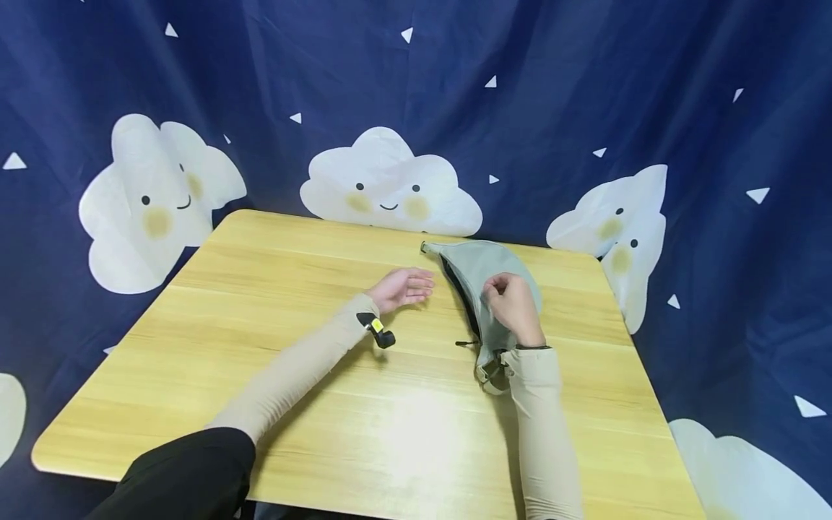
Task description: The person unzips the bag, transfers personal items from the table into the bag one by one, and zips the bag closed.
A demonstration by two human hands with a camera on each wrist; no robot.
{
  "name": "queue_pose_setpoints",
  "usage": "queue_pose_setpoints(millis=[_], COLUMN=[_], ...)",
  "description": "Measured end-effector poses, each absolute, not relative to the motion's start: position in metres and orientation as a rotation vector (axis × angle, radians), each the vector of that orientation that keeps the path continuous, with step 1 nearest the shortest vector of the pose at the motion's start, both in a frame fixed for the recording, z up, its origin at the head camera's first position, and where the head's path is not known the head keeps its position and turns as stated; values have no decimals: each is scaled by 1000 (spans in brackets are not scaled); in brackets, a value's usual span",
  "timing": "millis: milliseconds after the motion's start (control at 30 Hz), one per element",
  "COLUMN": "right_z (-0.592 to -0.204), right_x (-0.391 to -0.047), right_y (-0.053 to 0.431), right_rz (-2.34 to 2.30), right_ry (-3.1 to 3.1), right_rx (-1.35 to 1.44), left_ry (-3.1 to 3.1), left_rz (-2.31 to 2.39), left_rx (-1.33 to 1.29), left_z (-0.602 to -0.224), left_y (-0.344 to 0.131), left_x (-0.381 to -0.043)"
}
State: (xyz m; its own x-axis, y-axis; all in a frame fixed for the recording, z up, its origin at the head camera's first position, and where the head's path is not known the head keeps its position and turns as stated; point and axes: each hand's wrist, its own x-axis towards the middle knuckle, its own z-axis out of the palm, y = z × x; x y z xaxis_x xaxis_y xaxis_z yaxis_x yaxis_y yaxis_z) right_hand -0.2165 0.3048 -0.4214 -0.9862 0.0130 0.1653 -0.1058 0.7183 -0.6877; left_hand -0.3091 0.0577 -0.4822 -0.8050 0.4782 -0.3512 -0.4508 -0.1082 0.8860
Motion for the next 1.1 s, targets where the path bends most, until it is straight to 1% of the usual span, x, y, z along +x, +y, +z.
queue_pose_setpoints(millis=[100,267,400,533,667,867,1033,1100], right_z=[-418,-418,-430,-442,-449,-456,-461,-463], right_x=[-211,-196,-181,-169,-162,-155,-149,-149], right_y=[315,339,354,366,369,363,356,353], right_rz=[1169,1391,1709,2123,2443,2614,2706,2716], right_ry=[-2710,-2596,-2508,-2308,-2055,-1920,-1803,-1778], right_rx=[16,-205,-413,-558,-623,-611,-588,-581], left_ry=[1634,1834,2031,2182,2282,2453,2554,2537], left_rz=[1931,1946,1932,1866,1726,1471,1273,1270], left_rx=[-2,-7,4,108,256,455,503,494], left_z=[-483,-483,-484,-482,-480,-475,-481,-484], left_y=[48,46,46,52,63,75,83,85], left_x=[-320,-340,-351,-359,-373,-388,-398,-401])
